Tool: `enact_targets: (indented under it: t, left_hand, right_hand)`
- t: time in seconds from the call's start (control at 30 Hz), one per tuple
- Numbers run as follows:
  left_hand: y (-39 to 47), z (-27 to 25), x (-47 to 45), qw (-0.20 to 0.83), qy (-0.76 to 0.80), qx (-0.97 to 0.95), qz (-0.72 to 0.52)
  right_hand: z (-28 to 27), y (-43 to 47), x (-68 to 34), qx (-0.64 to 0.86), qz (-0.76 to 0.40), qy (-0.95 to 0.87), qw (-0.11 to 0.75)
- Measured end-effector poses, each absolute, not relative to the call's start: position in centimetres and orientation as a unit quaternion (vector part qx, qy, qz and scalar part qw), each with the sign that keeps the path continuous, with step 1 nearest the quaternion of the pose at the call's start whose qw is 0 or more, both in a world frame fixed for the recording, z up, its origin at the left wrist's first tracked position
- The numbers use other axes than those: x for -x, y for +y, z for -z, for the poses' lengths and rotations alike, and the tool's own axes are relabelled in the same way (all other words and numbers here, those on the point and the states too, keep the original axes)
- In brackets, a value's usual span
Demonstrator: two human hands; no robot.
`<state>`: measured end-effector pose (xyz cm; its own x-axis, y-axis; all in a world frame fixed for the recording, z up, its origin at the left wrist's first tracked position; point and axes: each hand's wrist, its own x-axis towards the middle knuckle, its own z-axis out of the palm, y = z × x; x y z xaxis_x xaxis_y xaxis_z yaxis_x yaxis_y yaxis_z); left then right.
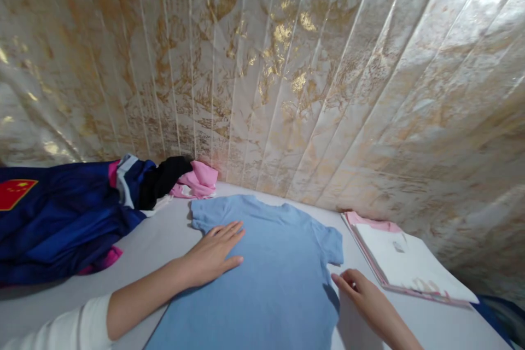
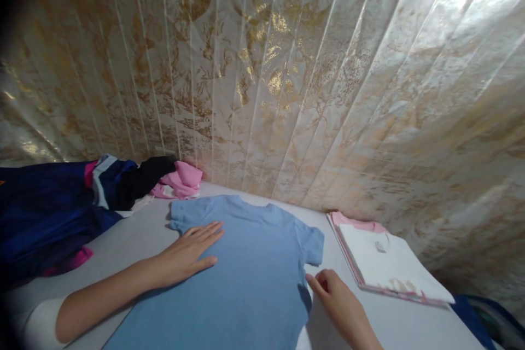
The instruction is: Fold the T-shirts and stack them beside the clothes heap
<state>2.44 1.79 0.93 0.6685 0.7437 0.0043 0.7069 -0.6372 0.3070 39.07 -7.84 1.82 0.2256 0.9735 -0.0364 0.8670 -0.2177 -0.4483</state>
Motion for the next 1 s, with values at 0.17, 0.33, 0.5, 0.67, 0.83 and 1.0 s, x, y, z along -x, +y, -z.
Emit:
enact_targets:
  t: [0.17, 0.33, 0.5, 0.67, 0.83, 1.0]
  left_hand:
    - [1.2, -0.3, -3.9, 0.111, 0.421, -0.896, -0.085]
    - [1.0, 0.6, -4.2, 0.082, 0.412, -0.901, -0.107]
    - [0.9, 0.5, -4.1, 0.074, 0.408, -0.903, -0.113]
    - [1.0, 0.4, -4.2, 0.068, 0.4, -0.906, -0.12]
    - [0.8, 0.0, -4.0, 0.08, 0.407, -0.905, -0.095]
    - [-0.3, 0.0, -4.7, 0.104, 0.413, -0.901, -0.089]
  right_hand:
    - [-1.8, -9.1, -36.8, 0.672, -0.33, -0.598, 0.286]
    - [-2.5, -10.5, -36.4, 0.591, -0.503, -0.531, 0.34]
    - [-4.6, -12.1, -36.4, 0.566, -0.522, -0.546, 0.332]
    - [-5.1, -12.1, -38.0, 0.689, -0.406, -0.536, 0.27]
    - [-4.9, -11.3, -39.0, 0.778, -0.139, -0.608, 0.074]
    - [-5.4, -8.9, -34.6, 0.647, -0.131, -0.739, 0.136]
